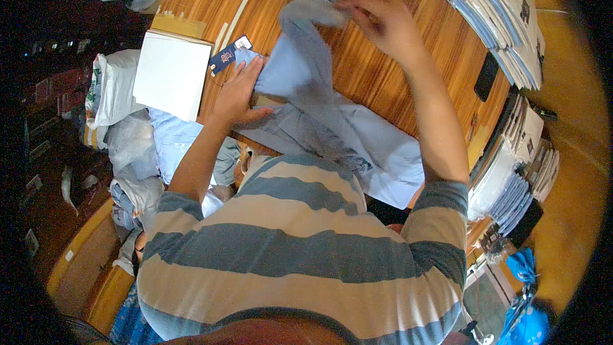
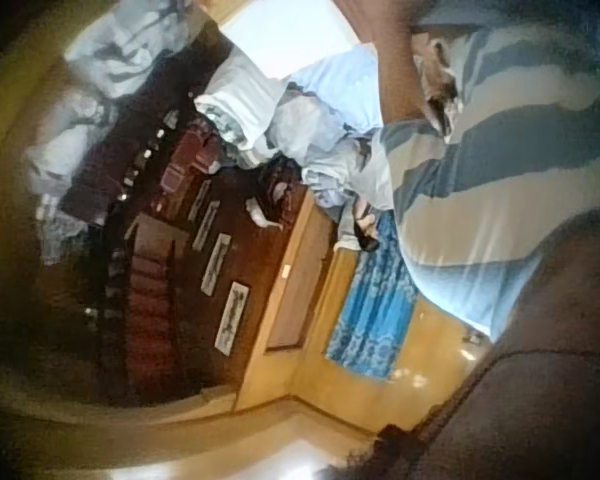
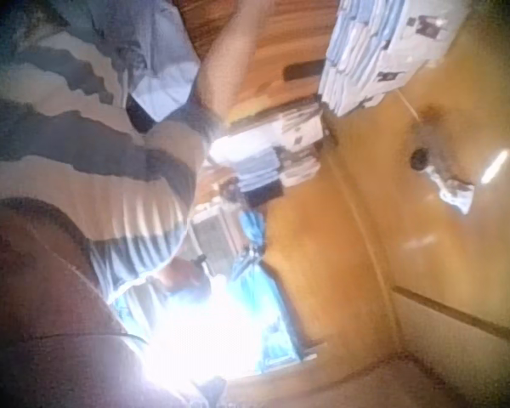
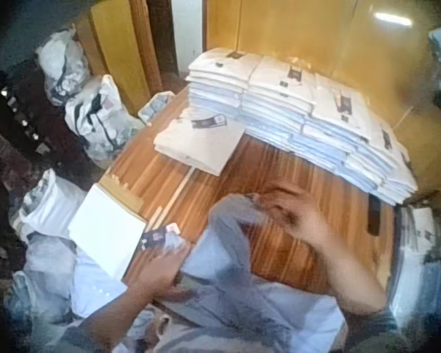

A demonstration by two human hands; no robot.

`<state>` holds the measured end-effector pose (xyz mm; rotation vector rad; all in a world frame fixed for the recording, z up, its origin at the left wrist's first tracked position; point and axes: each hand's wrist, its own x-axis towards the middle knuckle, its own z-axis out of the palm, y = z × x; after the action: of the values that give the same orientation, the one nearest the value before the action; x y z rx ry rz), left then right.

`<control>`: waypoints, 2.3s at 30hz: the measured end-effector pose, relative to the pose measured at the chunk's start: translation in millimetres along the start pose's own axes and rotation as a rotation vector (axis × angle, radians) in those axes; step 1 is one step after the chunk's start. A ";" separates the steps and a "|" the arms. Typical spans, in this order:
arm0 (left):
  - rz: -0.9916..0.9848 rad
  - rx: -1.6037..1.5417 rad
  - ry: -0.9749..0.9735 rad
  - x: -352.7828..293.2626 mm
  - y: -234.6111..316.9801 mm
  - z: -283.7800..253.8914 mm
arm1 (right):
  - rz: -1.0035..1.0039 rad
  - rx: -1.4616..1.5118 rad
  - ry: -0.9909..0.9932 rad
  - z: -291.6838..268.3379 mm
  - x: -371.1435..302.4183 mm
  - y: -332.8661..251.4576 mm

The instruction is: The person folds light blue shirts on a wooden table. They smooth each shirt, place a cardboard insert inside, fold the sides and bottom up, and then fold the shirt in half. The folded shirts are stacked on the table.

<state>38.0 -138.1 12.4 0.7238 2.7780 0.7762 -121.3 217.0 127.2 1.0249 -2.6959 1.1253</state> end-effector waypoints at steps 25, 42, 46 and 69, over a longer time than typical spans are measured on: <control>0.454 -0.095 -0.454 29.5 -1.8 -51.0 | 0.221 0.294 -0.037 -31.6 -122.2 -257.6; 0.210 -0.232 -0.426 69.3 -39.9 -36.1 | 1.029 0.204 0.678 75.5 -327.9 -67.0; 0.231 -0.170 -0.374 72.2 -37.1 -30.4 | 1.107 0.133 0.680 98.0 -349.0 -59.3; 0.434 0.180 0.035 48.0 60.4 55.4 | 0.722 -0.452 0.321 70.7 -424.8 -124.7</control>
<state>36.6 -44.7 -4.5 1.3897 2.7785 0.6080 298.1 344.5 33.1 -0.1999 -2.8744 0.5777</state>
